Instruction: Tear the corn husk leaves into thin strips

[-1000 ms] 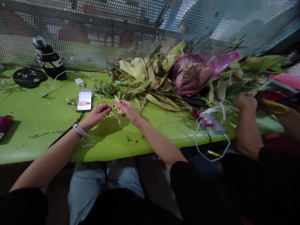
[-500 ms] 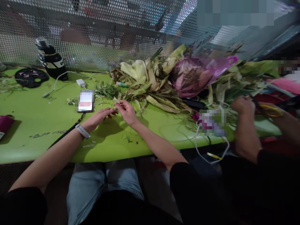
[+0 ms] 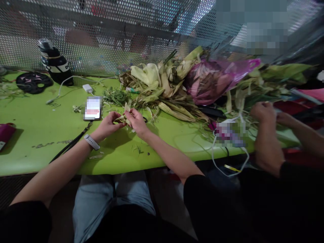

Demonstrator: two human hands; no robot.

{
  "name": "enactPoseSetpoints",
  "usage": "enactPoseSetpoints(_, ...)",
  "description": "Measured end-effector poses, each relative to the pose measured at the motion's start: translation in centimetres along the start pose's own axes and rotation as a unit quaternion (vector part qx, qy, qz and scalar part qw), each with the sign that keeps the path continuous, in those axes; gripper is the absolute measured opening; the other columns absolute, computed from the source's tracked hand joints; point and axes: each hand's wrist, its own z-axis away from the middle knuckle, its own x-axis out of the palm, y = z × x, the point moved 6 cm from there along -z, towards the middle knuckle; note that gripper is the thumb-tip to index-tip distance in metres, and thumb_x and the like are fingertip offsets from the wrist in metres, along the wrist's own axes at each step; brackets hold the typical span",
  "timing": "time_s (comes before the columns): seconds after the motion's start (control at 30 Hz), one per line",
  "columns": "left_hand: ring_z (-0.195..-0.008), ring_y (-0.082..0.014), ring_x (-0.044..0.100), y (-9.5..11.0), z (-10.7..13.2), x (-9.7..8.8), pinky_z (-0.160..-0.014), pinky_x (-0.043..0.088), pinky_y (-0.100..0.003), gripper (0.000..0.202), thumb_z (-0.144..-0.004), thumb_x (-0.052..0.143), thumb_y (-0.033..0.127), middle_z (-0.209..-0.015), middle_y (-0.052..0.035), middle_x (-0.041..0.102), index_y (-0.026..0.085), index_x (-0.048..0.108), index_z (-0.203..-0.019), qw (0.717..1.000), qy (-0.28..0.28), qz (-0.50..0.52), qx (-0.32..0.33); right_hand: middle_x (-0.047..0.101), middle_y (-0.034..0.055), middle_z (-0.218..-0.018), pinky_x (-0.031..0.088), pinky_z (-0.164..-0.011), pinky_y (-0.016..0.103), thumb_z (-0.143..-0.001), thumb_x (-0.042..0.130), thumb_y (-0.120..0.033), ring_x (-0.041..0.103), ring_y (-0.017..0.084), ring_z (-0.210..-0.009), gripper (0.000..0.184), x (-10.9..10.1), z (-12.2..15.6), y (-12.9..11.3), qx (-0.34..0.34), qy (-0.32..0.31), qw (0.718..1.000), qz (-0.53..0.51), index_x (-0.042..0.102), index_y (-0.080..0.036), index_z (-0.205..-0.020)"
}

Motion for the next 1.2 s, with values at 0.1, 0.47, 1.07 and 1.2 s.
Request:
enactPoseSetpoints(0.1,-0.092,-0.0177,0.064,0.3,0.1,-0.2,-0.086,0.052,-0.038,0.035,-0.073,0.077,0.033,-0.095,-0.0021,0.059,0.017,0.052,-0.092,0.998,0.014,-0.053,0.011,0.047,-0.0104,-0.054,0.026,-0.039,0.019,-0.083,0.066,-0.051,0.035,0.003,-0.04,0.034,0.0,0.0,0.2,0.004,0.003,1.0,-0.001,0.05,-0.02,-0.084)
enactPoseSetpoints(0.47,-0.068,-0.0168,0.063,2.0,0.8,-0.2,-0.063,0.051,-0.032,0.035,-0.076,0.074,0.038,-0.079,-0.0051,0.068,0.016,0.059,-0.098,0.965,0.039,-0.254,0.052,0.045,-0.0114,-0.053,0.026,-0.039,0.019,-0.083,0.067,-0.048,0.035,0.004,-0.04,0.032,0.0,-0.1,0.6,0.012,0.006,1.0,-0.019,0.05,-0.021,-0.084)
enactPoseSetpoints(1.07,-0.063,-0.0112,0.059,0.2,0.3,-0.4,-0.062,0.049,-0.027,0.02,-0.073,0.07,0.017,-0.071,0.0015,0.06,0.016,0.057,-0.088,0.996,-0.001,0.025,-0.086,0.042,-0.0085,-0.06,0.024,-0.044,0.022,-0.08,0.062,-0.062,0.031,0.005,-0.046,0.042,-1.1,-0.2,-0.7,-0.053,0.044,0.994,0.081,0.05,-0.022,-0.085)
enactPoseSetpoints(1.2,-0.054,-0.0097,0.054,0.2,0.5,-0.5,-0.055,0.043,-0.025,0.009,-0.072,0.065,0.012,-0.064,0.0006,0.059,0.016,0.06,-0.079,0.989,-0.036,0.036,-0.139,0.041,-0.0085,-0.06,0.024,-0.043,0.022,-0.081,0.062,-0.062,0.03,0.005,-0.045,0.041,-1.3,-0.2,-0.8,-0.058,0.044,0.994,0.077,0.051,-0.022,-0.085)
